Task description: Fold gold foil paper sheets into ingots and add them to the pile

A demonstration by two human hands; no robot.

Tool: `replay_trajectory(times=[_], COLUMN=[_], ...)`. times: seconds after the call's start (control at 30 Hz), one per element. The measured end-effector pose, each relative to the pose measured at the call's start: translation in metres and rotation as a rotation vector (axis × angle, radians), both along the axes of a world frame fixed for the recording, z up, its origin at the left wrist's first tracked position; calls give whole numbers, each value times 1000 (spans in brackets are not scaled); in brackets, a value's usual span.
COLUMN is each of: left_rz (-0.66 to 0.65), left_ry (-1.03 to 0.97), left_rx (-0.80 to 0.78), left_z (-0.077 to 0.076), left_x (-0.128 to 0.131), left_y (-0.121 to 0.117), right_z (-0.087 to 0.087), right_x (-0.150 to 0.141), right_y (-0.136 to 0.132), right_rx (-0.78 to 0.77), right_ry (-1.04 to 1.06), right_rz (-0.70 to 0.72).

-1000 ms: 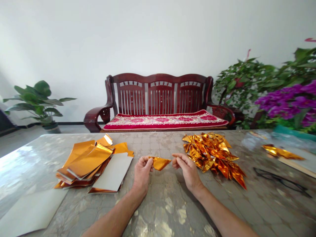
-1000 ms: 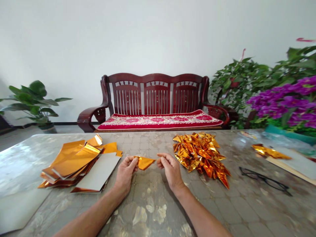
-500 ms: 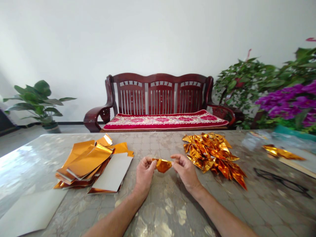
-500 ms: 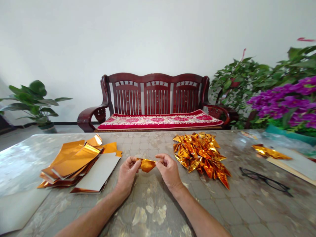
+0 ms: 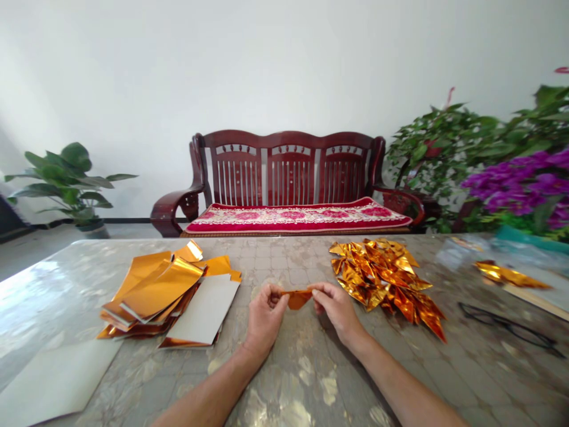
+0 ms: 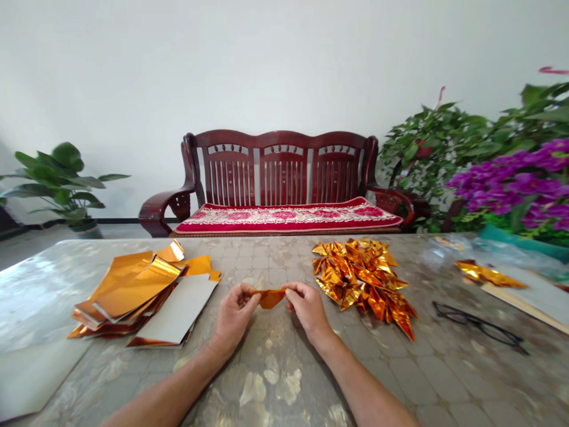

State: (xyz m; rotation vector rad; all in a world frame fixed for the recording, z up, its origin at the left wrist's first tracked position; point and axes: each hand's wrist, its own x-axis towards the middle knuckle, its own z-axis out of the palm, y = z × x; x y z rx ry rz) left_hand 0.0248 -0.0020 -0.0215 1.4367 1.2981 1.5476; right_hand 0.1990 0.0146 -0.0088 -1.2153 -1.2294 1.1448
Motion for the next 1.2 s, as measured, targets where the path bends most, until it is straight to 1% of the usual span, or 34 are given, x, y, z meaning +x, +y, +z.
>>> replay_trajectory(times=[0.17,0.3,0.43,0.63,0.83,0.97,1.2], left_rz=[17,22,-12,-87,-76,-66,-106], left_ry=[33,18,-52,-233,-250,-250,-254], left_rx=[-4,-13,-49,-122,-136,-138,-151], left_z=[2,1,-1,-1,2,2,1], left_x=[-3,-4,-5,-8,-12,-13,-12], left_y=[2,2,5,10,12,12,12], right_z=[1,1,-2,-2,3,1,0], right_x=[4,7,9,12,13,13,11], right_y=[-1,-1,1,3,-1,0,1], right_rx=[-87,-105,-89,-96,-83,-82,-85], right_ry=[88,107,103,104,136,118,46], right_rz=[27,66,100,141,233,219,162])
